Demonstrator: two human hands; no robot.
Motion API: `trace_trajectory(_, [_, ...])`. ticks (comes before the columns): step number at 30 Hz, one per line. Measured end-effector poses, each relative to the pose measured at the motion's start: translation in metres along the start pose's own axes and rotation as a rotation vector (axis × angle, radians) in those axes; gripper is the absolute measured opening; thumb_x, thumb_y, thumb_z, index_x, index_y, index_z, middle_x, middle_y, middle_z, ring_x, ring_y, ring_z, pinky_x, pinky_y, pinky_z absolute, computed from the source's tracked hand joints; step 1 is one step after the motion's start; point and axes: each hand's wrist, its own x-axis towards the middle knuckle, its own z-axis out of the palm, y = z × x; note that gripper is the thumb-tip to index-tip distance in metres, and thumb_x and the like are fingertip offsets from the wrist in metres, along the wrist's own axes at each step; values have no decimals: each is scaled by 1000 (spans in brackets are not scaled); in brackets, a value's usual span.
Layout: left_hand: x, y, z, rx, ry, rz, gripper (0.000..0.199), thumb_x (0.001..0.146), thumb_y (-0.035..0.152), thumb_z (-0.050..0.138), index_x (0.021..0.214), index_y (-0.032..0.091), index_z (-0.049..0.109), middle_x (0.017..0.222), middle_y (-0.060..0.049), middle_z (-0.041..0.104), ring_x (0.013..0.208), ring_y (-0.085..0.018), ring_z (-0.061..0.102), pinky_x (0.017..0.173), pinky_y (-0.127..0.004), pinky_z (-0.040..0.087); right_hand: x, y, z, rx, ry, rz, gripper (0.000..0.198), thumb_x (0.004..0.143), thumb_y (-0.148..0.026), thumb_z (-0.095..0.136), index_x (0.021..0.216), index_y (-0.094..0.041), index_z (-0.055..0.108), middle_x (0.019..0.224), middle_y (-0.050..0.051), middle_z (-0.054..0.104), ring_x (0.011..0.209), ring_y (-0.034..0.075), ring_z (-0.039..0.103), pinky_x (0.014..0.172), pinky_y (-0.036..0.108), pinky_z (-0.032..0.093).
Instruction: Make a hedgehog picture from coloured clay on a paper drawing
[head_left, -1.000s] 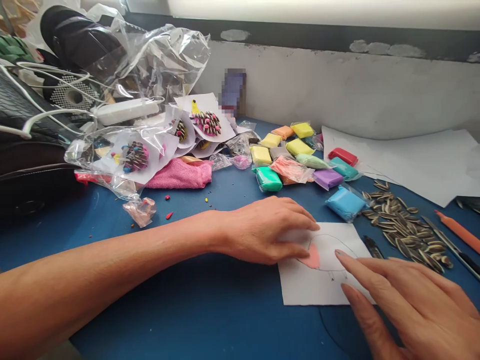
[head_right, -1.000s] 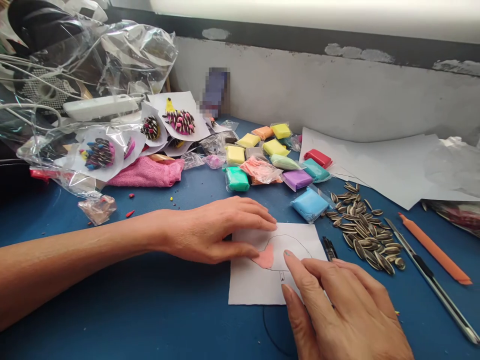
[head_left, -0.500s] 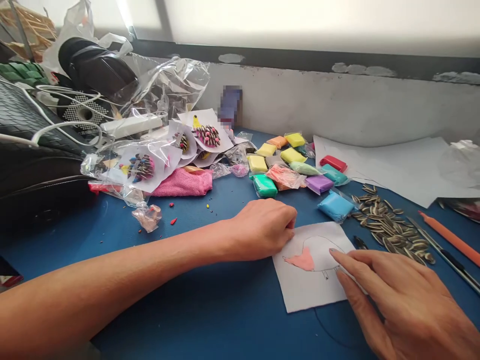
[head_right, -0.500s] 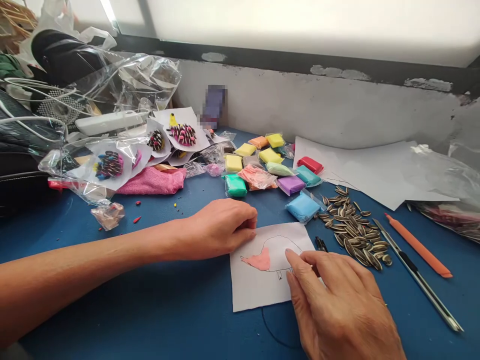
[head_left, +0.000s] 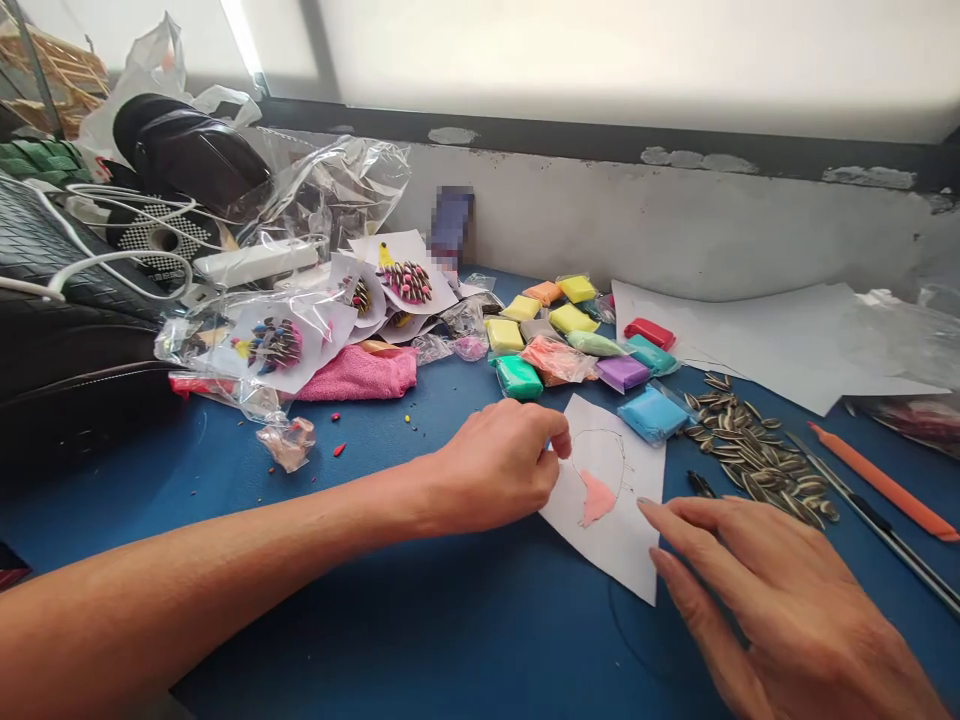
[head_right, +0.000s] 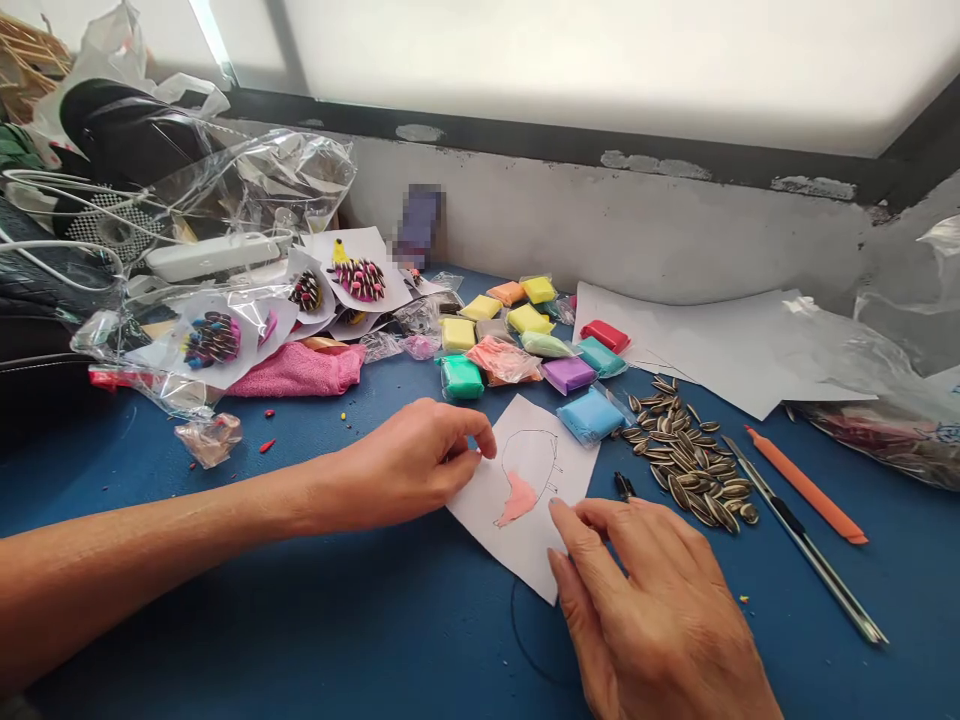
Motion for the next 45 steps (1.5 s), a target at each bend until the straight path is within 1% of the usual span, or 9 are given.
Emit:
trace_trajectory(4, [0,-4,-2,59,-41,78,25,84,22,53,102,21,70,73,-2,67,68,-18,61,64,-28,44,-2,-4,4,-12,-43,-28,28,97,-26,48,109,-11,68,101,12,67,94,22,62,88,40,45])
trace_trajectory(7, [2,-8,-4,80,-14,331,35,88,32,61,120,16,64,106,-8,70,99,-23,64,89,-34,48,-1,-4,5,-13,-39,-33,29,98,-26,46,108,-12,69,99,10,71,90,22,64,88,41,44])
trace_trajectory(9, [5,-14,-2,69,-66,538,56,86,38,69,133,11,55,137,-14,57,129,-26,51,109,-36,38,1,-3,5,-16,-24,-41,29,98,-26,45,107,-12,69,97,10,72,89,21,65,90,41,44])
trace_trajectory(12, [11,-24,2,68,-208,592,74,86,46,68,144,7,44,154,-16,38,147,-31,27,121,-42,22,2,-2,6,-9,-34,-57,28,97,-24,46,108,-10,68,97,10,71,89,21,64,90,39,44])
trace_trajectory(19, [14,-33,6,41,-222,614,70,87,48,66,145,16,44,155,-10,38,149,-28,24,123,-42,18,-1,-3,12,-28,-85,-23,38,93,-27,55,128,-14,62,111,14,60,100,25,57,83,39,48])
trace_trajectory(25, [13,-32,6,67,-250,589,74,88,51,63,147,13,40,158,-10,32,150,-30,21,123,-43,15,7,-6,17,-50,-95,-22,37,96,-29,48,123,-11,65,99,13,60,86,22,55,71,36,48])
trace_trajectory(33, [14,-31,5,52,-253,583,71,88,50,64,144,12,44,157,-11,34,149,-32,22,122,-48,18,10,-10,16,-9,-89,-14,33,97,-28,48,119,-13,68,93,11,59,84,20,55,72,33,45])
trace_trajectory(39, [15,-32,6,63,-263,568,74,88,52,64,147,13,41,158,-8,32,149,-31,21,123,-42,14,9,-14,17,63,-129,-13,34,97,-29,50,120,-11,66,84,7,58,77,17,55,70,31,45])
trace_trajectory(45, [15,-31,6,61,-281,554,78,89,52,63,150,12,36,160,-7,29,150,-33,18,123,-47,14,7,-19,17,136,-142,-4,29,95,-26,52,116,-13,67,85,7,60,78,17,55,72,32,45])
